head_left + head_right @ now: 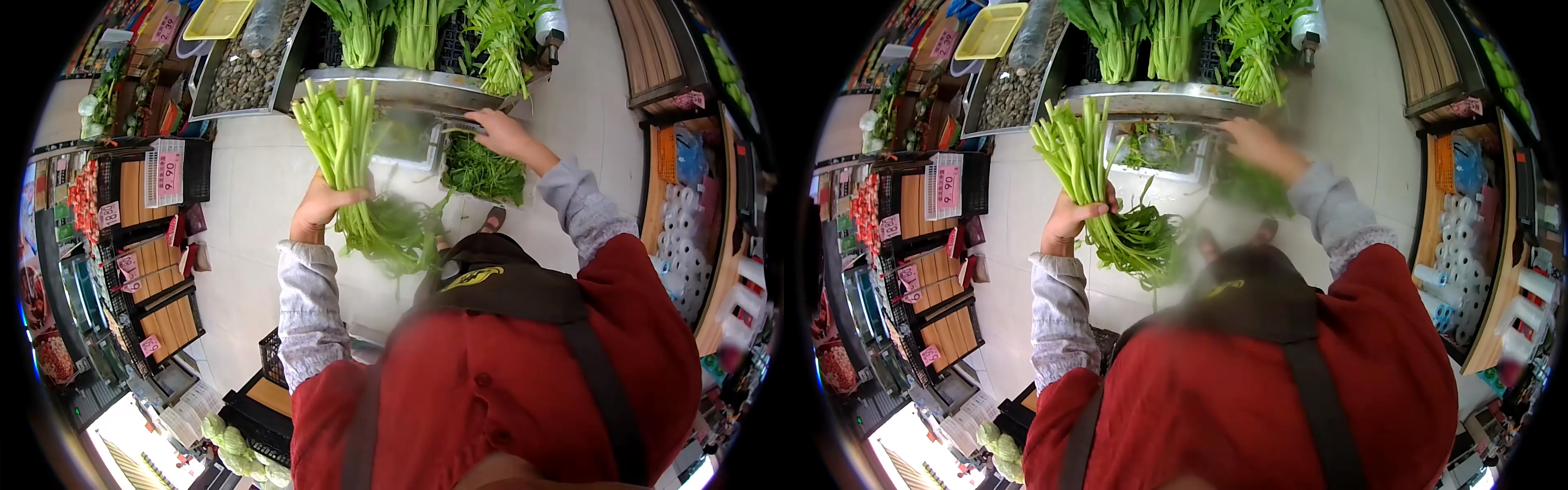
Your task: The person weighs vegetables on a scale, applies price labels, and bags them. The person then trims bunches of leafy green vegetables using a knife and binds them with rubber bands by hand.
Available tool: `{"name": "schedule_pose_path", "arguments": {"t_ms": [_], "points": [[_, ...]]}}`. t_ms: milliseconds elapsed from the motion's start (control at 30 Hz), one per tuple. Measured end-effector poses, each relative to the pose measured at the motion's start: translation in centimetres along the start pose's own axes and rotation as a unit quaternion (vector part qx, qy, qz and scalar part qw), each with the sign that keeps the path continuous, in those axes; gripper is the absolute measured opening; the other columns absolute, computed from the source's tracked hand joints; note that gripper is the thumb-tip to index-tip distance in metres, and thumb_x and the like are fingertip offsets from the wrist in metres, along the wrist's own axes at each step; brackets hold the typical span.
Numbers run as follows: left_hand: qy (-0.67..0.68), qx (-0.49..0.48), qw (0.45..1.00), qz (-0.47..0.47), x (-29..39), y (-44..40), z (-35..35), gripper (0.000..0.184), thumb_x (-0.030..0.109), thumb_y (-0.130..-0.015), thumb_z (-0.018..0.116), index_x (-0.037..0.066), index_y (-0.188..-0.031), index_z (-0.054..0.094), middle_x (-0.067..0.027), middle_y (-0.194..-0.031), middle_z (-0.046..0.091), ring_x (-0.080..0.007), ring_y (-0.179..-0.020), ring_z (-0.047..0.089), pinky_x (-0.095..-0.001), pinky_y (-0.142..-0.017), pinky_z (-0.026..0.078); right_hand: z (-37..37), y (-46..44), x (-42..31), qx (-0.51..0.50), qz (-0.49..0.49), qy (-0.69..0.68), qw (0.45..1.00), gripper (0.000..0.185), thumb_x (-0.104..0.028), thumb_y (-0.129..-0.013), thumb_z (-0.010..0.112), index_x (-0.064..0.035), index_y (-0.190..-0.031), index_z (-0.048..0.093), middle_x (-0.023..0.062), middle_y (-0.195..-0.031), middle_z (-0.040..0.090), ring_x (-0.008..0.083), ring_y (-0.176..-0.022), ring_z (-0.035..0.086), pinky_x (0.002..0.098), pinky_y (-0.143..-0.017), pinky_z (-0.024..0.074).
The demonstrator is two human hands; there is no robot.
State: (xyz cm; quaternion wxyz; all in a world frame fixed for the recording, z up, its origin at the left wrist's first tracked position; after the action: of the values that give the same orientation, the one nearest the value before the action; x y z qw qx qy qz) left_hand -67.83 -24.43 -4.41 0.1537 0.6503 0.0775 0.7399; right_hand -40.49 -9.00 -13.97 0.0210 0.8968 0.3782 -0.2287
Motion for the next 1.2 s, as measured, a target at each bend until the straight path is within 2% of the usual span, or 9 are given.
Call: {"name": "schedule_pose_path", "arguments": {"t_ms": [67, 200, 233, 467, 600, 800, 1033, 1133, 1200], "points": [[0.008, -0.015, 1.000, 0.002, 0.7, -0.3, 1.3, 0.032, 0.002, -0.062, 0.068, 0.000, -0.093, 0.056, -0.0090, -0.080, 0.060, -0.0210, -0.072, 0.059, -0.0348, -0.070, 0.049, 0.5, -0.3, -0.9, -0.062, 0.060, 0.001, 0.996, 0.037, -0.016, -0.082, 0.061, -0.0060, -0.117, 0.056, 0.0130, -0.109, 0.062, 0.0215, -0.096, 0.060, 0.0362, -0.083, 0.0478], [-0.029, -0.094, 0.995, -0.007, 2.8, -0.5, 6.0, 0.037, 0.004, -0.063, 0.071, 0.000, -0.097, 0.056, -0.0094, -0.080, 0.061, -0.0205, -0.074, 0.061, -0.0329, -0.069, 0.050, -2.0, -3.5, -9.3, -0.152, -0.022, -0.478, 0.865, 0.034, -0.015, -0.086, 0.059, -0.0035, -0.118, 0.057, 0.0114, -0.116, 0.060, 0.0225, -0.105, 0.058, 0.0326, -0.090, 0.0454], [-0.008, -0.116, 0.993, -0.009, 2.5, -0.8, 6.8, 0.039, 0.003, -0.062, 0.073, 0.000, -0.098, 0.056, -0.0096, -0.080, 0.061, -0.0198, -0.074, 0.061, -0.0313, -0.067, 0.051, -4.9, -3.1, -12.4, -0.204, 0.023, -0.525, 0.826, 0.050, -0.032, -0.087, 0.059, 0.0013, -0.123, 0.049, 0.0150, -0.119, 0.053, 0.0243, -0.107, 0.054, 0.0354, -0.092, 0.0452], [-0.044, -0.196, 0.979, 0.019, 3.9, -0.1, 10.8, 0.045, 0.004, -0.060, 0.077, 0.001, -0.101, 0.058, -0.0077, -0.080, 0.064, -0.0182, -0.075, 0.061, -0.0294, -0.069, 0.050, -7.2, -2.8, -16.0, -0.245, -0.055, -0.730, 0.636, 0.047, -0.029, -0.086, 0.061, 0.0017, -0.120, 0.050, 0.0134, -0.116, 0.054, 0.0227, -0.104, 0.054, 0.0330, -0.091, 0.0446], [-0.157, -0.270, 0.948, 0.069, 5.9, 0.5, 12.6, 0.077, 0.005, -0.060, 0.079, 0.001, -0.128, 0.045, -0.0087, -0.117, 0.056, -0.0190, -0.106, 0.053, -0.0306, -0.092, 0.045, -8.6, -1.6, -16.7, -0.264, -0.072, -0.741, 0.614, 0.046, -0.028, -0.086, 0.062, 0.0020, -0.119, 0.050, 0.0124, -0.114, 0.054, 0.0218, -0.103, 0.055, 0.0317, -0.091, 0.0443], [-0.121, -0.352, 0.928, 0.003, 6.9, 2.3, 14.5, 0.063, 0.007, -0.061, 0.080, 0.001, -0.117, 0.051, -0.0068, -0.100, 0.062, -0.0160, -0.090, 0.058, -0.0288, -0.080, 0.049, -10.5, 0.1, -16.9, -0.274, -0.078, -0.731, 0.620, 0.043, -0.026, -0.086, 0.064, 0.0024, -0.116, 0.051, 0.0110, -0.111, 0.055, 0.0204, -0.101, 0.055, 0.0296, -0.091, 0.0438], [-0.122, -0.368, 0.922, -0.004, 7.6, 2.8, 15.5, 0.054, 0.011, -0.061, 0.081, 0.002, -0.108, 0.057, -0.0046, -0.091, 0.064, -0.0141, -0.083, 0.060, -0.0258, -0.075, 0.050, -7.7, 0.7, -15.8, -0.252, -0.017, -0.631, 0.734, 0.031, -0.018, -0.087, 0.063, -0.0015, -0.112, 0.054, 0.0056, -0.102, 0.059, 0.0112, -0.091, 0.057, 0.0224, -0.073, 0.0478], [-0.156, -0.367, 0.916, 0.039, 7.9, 2.3, 15.0, 0.044, 0.008, -0.063, 0.078, 0.002, -0.103, 0.059, -0.0050, -0.088, 0.065, -0.0140, -0.080, 0.061, -0.0259, -0.072, 0.050, -3.3, -0.5, -12.9, -0.203, -0.205, -0.710, 0.642, 0.037, -0.027, -0.086, 0.063, -0.0020, -0.112, 0.055, 0.0061, -0.102, 0.059, 0.0118, -0.092, 0.057, 0.0232, -0.072, 0.0507], [-0.176, -0.361, 0.912, 0.082, 8.5, 2.4, 14.6, 0.039, 0.007, -0.064, 0.077, 0.001, -0.099, 0.061, -0.0054, -0.085, 0.065, -0.0133, -0.080, 0.062, -0.0259, -0.069, 0.051, -6.6, -1.8, -12.9, -0.229, -0.118, -0.769, 0.585, 0.035, -0.028, -0.088, 0.058, -0.0018, -0.111, 0.056, 0.0049, -0.099, 0.060, 0.0124, -0.088, 0.058, 0.0242, -0.074, 0.0490]]}}
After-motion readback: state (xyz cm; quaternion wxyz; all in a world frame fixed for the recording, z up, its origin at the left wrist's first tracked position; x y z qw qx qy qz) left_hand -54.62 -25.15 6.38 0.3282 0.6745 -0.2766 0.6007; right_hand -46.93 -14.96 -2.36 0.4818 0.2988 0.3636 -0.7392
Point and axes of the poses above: each hand's wrist, its own y-axis away from the middle knuckle, its own z-axis out of the palm, x = y × z, the point moved 5 cm from there along -y, towards the middle knuckle
